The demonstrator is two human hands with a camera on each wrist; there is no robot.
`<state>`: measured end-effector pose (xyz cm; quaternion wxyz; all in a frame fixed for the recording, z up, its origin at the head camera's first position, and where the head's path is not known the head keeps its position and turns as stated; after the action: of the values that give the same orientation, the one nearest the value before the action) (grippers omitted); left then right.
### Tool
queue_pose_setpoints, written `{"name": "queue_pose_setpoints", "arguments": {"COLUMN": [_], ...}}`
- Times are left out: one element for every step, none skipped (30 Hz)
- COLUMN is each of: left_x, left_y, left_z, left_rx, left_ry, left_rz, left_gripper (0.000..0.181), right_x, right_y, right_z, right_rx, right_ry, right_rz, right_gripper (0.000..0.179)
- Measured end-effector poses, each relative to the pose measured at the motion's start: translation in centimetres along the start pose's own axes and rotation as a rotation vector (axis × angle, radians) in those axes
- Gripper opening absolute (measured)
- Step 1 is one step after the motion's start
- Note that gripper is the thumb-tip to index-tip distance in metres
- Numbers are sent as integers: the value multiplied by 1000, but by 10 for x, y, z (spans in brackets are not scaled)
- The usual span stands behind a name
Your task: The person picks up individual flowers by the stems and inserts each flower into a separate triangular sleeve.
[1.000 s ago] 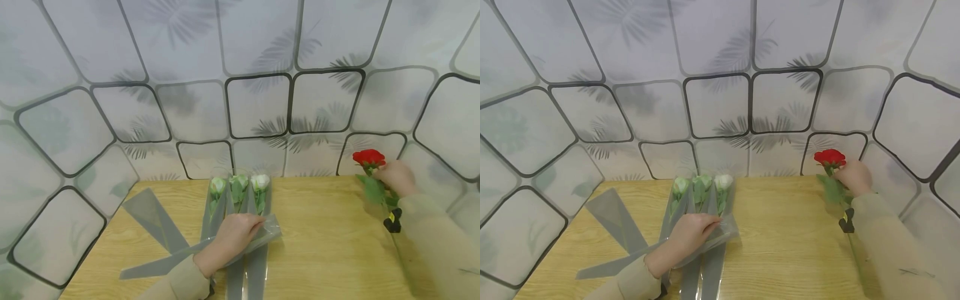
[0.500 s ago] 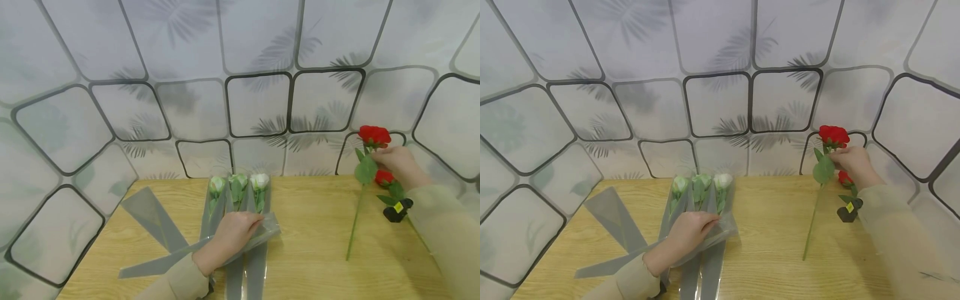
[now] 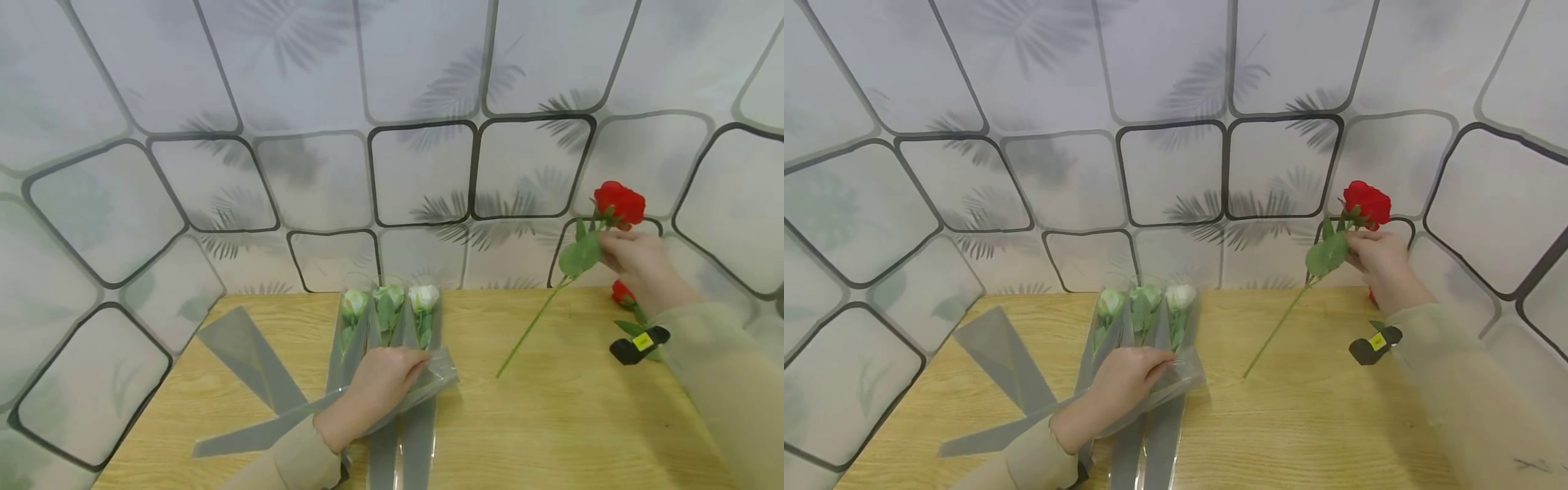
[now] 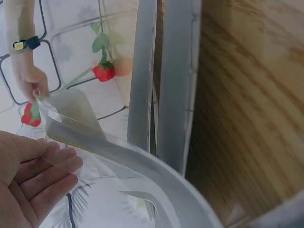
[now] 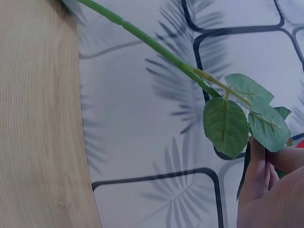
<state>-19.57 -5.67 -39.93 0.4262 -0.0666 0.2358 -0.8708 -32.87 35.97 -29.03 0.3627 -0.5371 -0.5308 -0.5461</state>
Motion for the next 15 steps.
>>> {"name": "queue_pose_setpoints", "arguments": {"left_x": [0,1,1,1,1,2,2,2,2,2,3,3,3,3,3], "left_y": [0,0,1,1,1,1,1,1,1,1,1,1,1,1,1], "left_z": [0,0,1,1,1,1,1,1,1,1,1,1,1,1,1], "left_rx": [1,1,0,-1,-2,-4,-6,-7,-9,-10,-11,-12,-13,-13,-13], "left_ry": [3,6,10,13,14,12,9,7,5,4,4,5,8,12,14], "left_rz": [1,2,3,5,6,7,8,8,8,8,6,5,5,5,5], "left_gripper": [13,13,13,13,13,13,13,13,13,12,12,12,12,12,13], "right_x": [0,0,0,0,0,-1,-1,-1,-1,-2,-2,-2,-2,-2,-2], "right_y": [1,2,3,4,5,6,6,7,8,9,10,11,12,13,14], "right_z": [-3,-5,-8,-10,-13,-15,-17,-19,-20,-22,-23,-25,-26,-28,-29], "right_rx": [2,8,12,14,14,15,15,11,10,10,11,13,17,22,28], "right_ry": [-29,-61,-87,-104,-120,-141,-160,-170,-176,-176,-180,-184,-190,-199,-213], "right_rz": [2,6,12,17,22,26,31,35,35,34,34,31,28,26,22], "right_gripper": [41,40,41,41,41,41,39,38,35,32,30,28,26,24,23]}}
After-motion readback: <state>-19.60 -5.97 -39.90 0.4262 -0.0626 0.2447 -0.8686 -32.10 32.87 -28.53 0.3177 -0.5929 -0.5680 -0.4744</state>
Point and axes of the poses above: each hand's wrist, its own y-axis away from the middle knuckle, its own z-axis out of the back of the hand, x = y × z, the point moved 1 cm from there along -y, towards the middle knuckle
